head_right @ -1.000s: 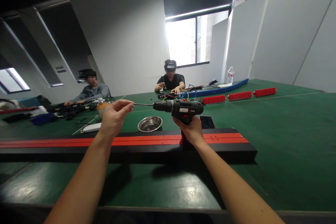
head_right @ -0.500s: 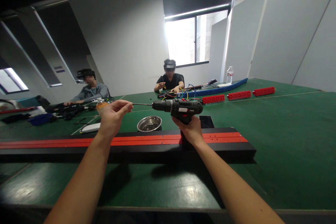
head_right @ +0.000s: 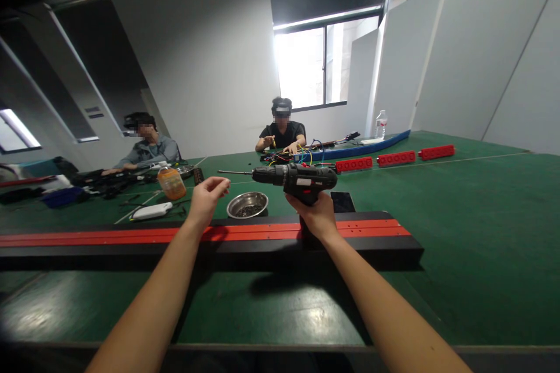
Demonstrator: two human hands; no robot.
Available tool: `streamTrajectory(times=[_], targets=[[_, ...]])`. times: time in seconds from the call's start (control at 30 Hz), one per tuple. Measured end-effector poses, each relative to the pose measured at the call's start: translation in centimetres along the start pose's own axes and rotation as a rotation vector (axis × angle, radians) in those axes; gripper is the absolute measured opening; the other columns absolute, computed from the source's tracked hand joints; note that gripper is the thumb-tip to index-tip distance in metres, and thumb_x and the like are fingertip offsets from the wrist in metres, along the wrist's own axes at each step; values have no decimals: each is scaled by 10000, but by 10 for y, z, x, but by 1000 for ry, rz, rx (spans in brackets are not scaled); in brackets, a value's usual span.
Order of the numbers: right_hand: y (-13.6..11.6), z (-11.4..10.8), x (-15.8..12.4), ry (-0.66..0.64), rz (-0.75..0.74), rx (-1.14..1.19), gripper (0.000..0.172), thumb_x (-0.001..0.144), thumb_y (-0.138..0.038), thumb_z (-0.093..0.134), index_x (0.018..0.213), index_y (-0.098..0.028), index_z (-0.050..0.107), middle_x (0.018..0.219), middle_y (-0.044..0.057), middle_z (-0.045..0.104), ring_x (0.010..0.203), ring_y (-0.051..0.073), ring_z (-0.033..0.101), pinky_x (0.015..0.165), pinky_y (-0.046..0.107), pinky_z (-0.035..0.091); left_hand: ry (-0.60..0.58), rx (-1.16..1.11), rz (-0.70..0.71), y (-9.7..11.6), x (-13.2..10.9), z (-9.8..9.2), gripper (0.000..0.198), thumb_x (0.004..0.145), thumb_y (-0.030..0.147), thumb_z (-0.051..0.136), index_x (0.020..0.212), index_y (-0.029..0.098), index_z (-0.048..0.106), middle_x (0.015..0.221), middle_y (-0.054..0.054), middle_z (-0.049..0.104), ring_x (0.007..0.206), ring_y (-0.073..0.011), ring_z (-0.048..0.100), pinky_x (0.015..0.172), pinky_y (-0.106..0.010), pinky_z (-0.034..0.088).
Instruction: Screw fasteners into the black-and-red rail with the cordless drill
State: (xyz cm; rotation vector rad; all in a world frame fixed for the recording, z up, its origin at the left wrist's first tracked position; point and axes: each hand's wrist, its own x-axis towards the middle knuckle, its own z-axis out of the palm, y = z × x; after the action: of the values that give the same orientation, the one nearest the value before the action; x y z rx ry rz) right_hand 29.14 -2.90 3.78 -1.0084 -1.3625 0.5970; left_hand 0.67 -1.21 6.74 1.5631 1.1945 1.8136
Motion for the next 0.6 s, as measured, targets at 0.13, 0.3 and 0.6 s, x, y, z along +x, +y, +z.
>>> streamTrajectory(times=[0.13, 0.3, 0.6], targets=[[-1, -1, 0, -2, 2, -43, 382, 663, -557, 798, 693, -182, 734, 600, 58, 700, 590, 259, 662, 570, 346, 501, -202, 361, -84, -43, -9, 1, 234, 722, 410, 769, 743, 177, 762, 728, -83, 740, 663, -222, 651, 655, -307, 452], [-3, -9, 1, 6, 28, -107, 385, 631, -528, 832, 726, -165, 744, 660, 67, 730, 654, 277, 696, 597, 348, 535, -382, 713, 27, -57, -18, -2, 270, 864, 399, 613, 813, 201, 788, 880, -129, 776, 815, -285, 698, 738, -352, 442], [-32, -82, 17, -336, -115, -623, 384, 662, -468, 800, 925, -190, 790, 777, 37, 766, 769, 280, 731, 640, 323, 557, -568, 1012, 71, -62, -20, 3, 381, 958, 394, 453, 953, 220, 791, 1027, -123, 771, 927, -277, 695, 790, -336, 466]])
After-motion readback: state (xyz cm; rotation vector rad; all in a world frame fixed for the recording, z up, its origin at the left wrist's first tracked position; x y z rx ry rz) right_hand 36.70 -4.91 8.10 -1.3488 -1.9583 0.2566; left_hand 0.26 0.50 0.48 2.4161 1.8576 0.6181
